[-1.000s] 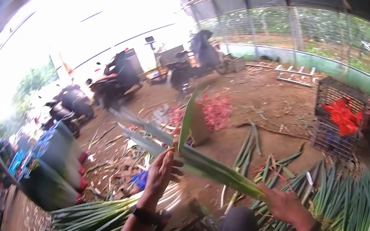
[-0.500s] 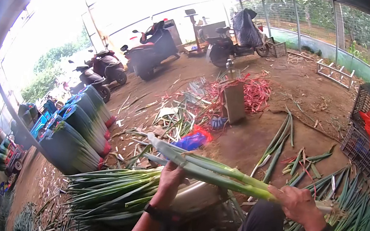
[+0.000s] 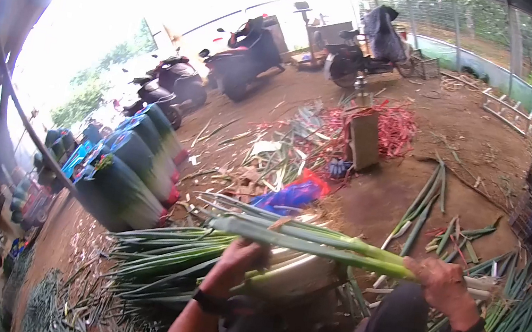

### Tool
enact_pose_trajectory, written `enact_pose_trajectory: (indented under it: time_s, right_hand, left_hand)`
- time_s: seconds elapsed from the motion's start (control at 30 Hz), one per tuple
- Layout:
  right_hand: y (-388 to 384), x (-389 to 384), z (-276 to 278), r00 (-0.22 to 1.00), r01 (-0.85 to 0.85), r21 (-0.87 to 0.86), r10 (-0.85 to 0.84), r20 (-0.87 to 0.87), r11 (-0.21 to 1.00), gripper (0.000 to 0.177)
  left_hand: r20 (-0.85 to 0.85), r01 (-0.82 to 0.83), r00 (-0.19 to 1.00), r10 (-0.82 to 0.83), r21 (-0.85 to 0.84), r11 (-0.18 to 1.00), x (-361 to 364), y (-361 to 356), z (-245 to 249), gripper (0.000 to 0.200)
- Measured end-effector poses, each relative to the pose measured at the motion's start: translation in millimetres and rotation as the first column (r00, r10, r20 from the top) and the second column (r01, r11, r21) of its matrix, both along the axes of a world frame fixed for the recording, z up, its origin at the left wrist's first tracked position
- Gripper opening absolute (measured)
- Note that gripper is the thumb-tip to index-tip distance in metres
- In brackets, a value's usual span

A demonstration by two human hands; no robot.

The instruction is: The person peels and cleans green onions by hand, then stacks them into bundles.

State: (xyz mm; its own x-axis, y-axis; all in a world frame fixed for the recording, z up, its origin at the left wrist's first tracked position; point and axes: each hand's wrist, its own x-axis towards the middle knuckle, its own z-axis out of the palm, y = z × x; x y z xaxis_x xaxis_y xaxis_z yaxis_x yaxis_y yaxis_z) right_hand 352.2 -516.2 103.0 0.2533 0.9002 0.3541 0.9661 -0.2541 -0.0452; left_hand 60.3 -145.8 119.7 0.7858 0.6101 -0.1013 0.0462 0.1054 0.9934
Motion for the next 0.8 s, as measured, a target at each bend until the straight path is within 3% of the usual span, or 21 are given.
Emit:
enact_pose_trajectory:
  time_s: [0.07,0.1,0.17,0.2,0.23,0.27,0.3,0.37,0.4,0.43,0.47,0.5,0.53,0.57,0.63,0.67,0.73,0.8]
  right_hand:
    - [5,11,-6,0.996,-0.079,0.152,0.083,-0.021,0.985,0.067]
    - [9,9,-2,0.996,-0.089,0.172,0.091,-0.005,0.981,0.064]
    - [18,11,2,0.996,-0.087,0.164,0.086,0.009,0.983,0.061]
    - [19,13,-2,0.998,-0.062,0.132,0.061,0.007,0.989,0.060]
    - [23,18,-5,0.997,-0.066,0.100,0.068,-0.018,0.993,0.058]
    - [33,18,-6,0.996,-0.082,0.105,0.085,-0.020,0.991,0.058]
    - [40,19,-6,0.994,-0.102,0.138,0.108,-0.034,0.985,0.058]
    - [48,16,-1,0.992,-0.122,0.177,0.126,-0.011,0.977,0.055]
    - [59,12,9,0.986,-0.151,0.199,0.161,-0.037,0.968,0.054]
    - [70,11,17,0.982,-0.186,0.175,0.186,0.017,0.967,0.053]
    - [82,9,24,0.976,-0.217,0.151,0.209,0.066,0.964,0.052]
    - [97,6,31,0.964,-0.260,0.168,0.246,0.099,0.951,0.051]
    - [114,2,37,0.951,-0.301,0.183,0.280,0.131,0.936,0.049]
    - [131,-1,40,0.932,-0.351,0.182,0.324,0.162,0.918,0.048]
    - [160,-16,46,0.883,-0.446,0.202,0.391,0.261,0.872,0.047]
    - [178,-25,51,0.848,-0.498,0.226,0.416,0.328,0.837,0.048]
    - [208,-42,46,0.817,-0.575,0.318,0.513,0.263,0.754,0.048]
    - [231,-59,40,0.778,-0.628,0.375,0.560,0.284,0.682,0.049]
  left_hand:
    - [-0.097,-0.114,0.988,0.122,0.085,0.990,-57,23,27,0.019]
    - [-0.068,-0.257,0.961,0.267,0.127,0.958,-97,42,31,0.017]
    - [-0.148,-0.407,0.837,0.527,0.477,0.779,-213,83,70,0.018]
    - [0.155,-0.668,0.727,0.669,0.386,0.637,-293,106,76,0.020]
    - [0.438,-0.842,0.540,0.719,0.269,0.468,-375,132,79,0.022]
    - [0.514,-0.961,0.250,0.821,0.030,0.274,-468,145,78,0.025]
    - [0.484,-0.981,0.072,0.872,-0.122,0.149,-522,132,85,0.030]
    - [0.374,-0.992,0.124,0.919,0.072,0.105,-514,81,88,0.032]
    - [0.253,-0.966,0.209,0.945,0.203,0.159,-468,48,96,0.030]
    - [0.166,-0.872,0.418,0.893,0.351,0.342,-462,49,77,0.029]
    - [0.156,-0.809,0.458,0.875,0.481,0.338,-388,21,82,0.019]
    - [0.132,-0.714,0.561,0.817,0.578,0.396,-365,26,62,0.037]
    - [0.127,-0.501,0.648,0.751,0.814,0.295,-311,12,64,0.047]
    - [0.057,-0.018,0.767,0.639,0.998,-0.067,-251,-9,92,0.058]
    - [-0.184,0.287,0.832,0.523,0.950,-0.123,-155,-37,118,0.088]
    - [-0.266,0.357,0.841,0.472,0.927,-0.113,-126,-39,116,0.091]
    - [-0.335,0.400,0.865,0.372,0.910,-0.111,-88,-26,103,0.088]
    - [-0.337,0.391,0.857,0.388,0.918,-0.065,-77,-6,92,0.088]
